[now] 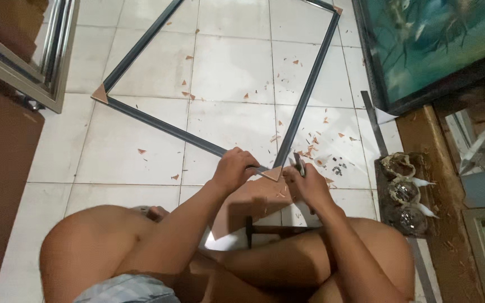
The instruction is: The person assembles a metal frame on the floor, using a small tool to secure the corners and then placing the finished frame against a wall with other frames.
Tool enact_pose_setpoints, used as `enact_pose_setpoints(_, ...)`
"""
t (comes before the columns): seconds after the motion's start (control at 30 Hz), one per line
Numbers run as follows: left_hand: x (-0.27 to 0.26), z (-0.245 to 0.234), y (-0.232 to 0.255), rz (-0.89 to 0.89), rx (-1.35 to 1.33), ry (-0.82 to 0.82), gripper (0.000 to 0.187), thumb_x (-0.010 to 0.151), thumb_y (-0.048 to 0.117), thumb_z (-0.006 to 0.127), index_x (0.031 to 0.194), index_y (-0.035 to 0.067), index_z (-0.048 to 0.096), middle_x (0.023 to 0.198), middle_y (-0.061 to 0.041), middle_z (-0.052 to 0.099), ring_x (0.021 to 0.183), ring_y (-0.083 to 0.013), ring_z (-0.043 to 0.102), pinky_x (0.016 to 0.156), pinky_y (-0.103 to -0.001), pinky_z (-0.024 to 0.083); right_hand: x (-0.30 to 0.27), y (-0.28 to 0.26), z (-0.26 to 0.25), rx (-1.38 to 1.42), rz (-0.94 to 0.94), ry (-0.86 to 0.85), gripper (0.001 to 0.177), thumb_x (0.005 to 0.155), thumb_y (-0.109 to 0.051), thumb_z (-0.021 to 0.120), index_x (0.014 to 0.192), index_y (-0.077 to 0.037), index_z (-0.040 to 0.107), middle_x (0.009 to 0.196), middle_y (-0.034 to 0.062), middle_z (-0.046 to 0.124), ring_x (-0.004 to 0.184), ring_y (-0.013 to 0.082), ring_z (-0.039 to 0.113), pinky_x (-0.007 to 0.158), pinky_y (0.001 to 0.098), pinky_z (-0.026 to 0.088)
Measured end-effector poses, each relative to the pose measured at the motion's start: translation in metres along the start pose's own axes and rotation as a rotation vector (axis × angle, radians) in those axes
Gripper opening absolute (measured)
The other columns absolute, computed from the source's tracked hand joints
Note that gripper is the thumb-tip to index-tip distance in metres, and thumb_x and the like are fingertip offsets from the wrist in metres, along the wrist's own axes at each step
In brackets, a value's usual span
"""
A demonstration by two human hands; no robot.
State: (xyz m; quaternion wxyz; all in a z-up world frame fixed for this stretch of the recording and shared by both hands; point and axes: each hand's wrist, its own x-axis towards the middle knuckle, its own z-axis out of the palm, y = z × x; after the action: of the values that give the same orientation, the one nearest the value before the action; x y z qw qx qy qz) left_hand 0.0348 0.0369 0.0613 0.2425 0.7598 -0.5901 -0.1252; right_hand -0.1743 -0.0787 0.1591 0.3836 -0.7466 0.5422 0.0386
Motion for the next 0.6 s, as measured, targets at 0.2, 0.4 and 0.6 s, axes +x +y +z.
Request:
enact_pose_setpoints(0.2,0.002,0.016,0.010,0.092,0.008,0.036,0.015,0.086,0.028,0.078,0.099,0.024,0.071,0.099,0.002,0.068,0.105,-0.0240,0.062,0.101,-0.042,0.047,0.011,-0.006,0.011,-0.092,-0.119,-0.127,0.056,0.101,-0.053,0.045,0.080,-0.013,0.078,0.085,0.0168,0.078,0.101,0.0433,0.072,0.090,0.0529,0.053)
enact_pose_setpoints(0.4,-0.003,0.008,0.018,0.045,-0.131,-0.038,0.020,0.091,0.034,0.075,0.108,0.028,0.069,0.112,0.003,0.062,0.118,-0.0244,0.054,0.118,-0.056,0.031,-0.004,-0.013,0.017,-0.169,-0.060,-0.168,0.058,0.100,-0.050,0.047,0.104,-0.001,0.079,0.106,0.0254,0.076,0.114,0.0454,0.068,0.097,0.0555,0.050)
enact_pose_setpoints(0.6,0.002,0.022,0.009,-0.013,-0.248,0.022,0.020,0.082,0.037,0.082,0.098,0.032,0.072,0.103,0.008,0.063,0.113,-0.0200,0.054,0.112,-0.049,0.032,-0.013,-0.029,0.003,-0.211,-0.135,-0.258,0.061,0.105,-0.044,0.036,0.090,-0.002,0.077,0.083,0.0251,0.076,0.100,0.0439,0.073,0.096,0.0534,0.051)
